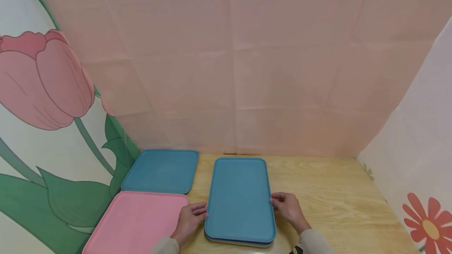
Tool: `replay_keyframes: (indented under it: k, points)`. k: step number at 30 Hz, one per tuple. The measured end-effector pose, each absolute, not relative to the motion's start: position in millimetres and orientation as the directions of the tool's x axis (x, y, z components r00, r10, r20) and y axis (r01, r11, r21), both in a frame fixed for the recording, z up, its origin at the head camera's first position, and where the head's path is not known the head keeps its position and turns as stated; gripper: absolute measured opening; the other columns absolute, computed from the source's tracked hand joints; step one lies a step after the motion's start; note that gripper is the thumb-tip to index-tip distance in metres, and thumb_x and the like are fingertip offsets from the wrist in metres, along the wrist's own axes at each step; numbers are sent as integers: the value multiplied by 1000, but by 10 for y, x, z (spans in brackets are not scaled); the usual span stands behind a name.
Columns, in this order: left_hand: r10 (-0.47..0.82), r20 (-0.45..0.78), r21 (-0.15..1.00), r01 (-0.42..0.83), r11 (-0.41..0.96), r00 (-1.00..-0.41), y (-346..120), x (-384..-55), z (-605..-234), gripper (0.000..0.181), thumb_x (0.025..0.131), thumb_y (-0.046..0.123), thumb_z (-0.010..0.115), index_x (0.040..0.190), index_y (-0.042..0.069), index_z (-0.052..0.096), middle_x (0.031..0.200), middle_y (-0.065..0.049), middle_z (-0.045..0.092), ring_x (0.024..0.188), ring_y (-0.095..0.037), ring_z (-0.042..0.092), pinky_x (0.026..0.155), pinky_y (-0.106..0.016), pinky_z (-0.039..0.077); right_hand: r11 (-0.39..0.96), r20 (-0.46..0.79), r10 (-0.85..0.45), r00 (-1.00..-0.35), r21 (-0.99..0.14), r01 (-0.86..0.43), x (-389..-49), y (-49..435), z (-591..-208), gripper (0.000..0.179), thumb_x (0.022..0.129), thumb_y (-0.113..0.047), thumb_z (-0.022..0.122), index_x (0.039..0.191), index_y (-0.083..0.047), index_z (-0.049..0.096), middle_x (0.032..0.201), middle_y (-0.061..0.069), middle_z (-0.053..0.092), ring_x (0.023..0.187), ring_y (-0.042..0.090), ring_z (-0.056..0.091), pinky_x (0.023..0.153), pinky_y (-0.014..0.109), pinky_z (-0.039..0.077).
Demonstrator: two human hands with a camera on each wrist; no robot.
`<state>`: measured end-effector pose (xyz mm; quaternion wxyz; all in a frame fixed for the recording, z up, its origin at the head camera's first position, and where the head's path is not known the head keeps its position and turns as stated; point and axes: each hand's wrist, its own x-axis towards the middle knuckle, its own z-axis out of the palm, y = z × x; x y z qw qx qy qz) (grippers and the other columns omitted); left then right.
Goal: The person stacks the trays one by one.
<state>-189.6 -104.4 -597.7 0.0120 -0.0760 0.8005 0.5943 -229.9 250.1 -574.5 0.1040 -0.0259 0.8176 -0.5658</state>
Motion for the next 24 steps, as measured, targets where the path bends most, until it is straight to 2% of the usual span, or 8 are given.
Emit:
replay_keyframes:
  k: [3,6,12,18,24]
  points:
    - [-103,-110,952,-135,274,-989,-1046,-1885,-5984,32,81,-4,78,113,-4,72,104,-14,74,96,-24,71,80,-31,59,470,-171,-24,-985,-871,140,-2392,2392,-5940,28,96,-8,65,116,12,65,101,19,70,84,26,70,74,40,60]
    - [-100,-117,955,-139,262,-988,-1049,-1879,-5991,32,81,-4,77,113,-4,72,103,-14,74,97,-24,71,80,-30,59,491,-155,34,-987,-858,152,-2409,2356,-6023,24,95,-1,63,113,15,65,99,19,70,82,25,69,70,40,60]
    - [-93,-106,957,-127,263,-990,-1059,-1876,-6008,31,82,-5,77,112,-5,72,102,-14,74,96,-24,71,78,-29,60,494,-166,13,-986,-856,151,-2404,2372,-6018,24,95,-1,63,113,14,65,101,19,70,84,23,69,71,37,61]
    - [-106,-80,961,-105,254,-991,-1062,-1918,-6006,31,82,-5,76,112,-6,72,102,-16,74,98,-26,71,79,-29,59,529,-126,1,-992,-842,107,-2431,2353,-5960,25,95,-3,63,113,14,66,104,22,70,85,25,69,72,38,60]
    - [-114,-113,948,-142,285,-987,-1058,-1896,-6027,30,81,-4,77,111,-3,73,102,-13,75,97,-24,71,78,-28,59,523,-154,25,-988,-840,144,-2385,2344,-5983,23,94,-2,65,111,14,67,102,21,71,84,23,69,71,37,60]
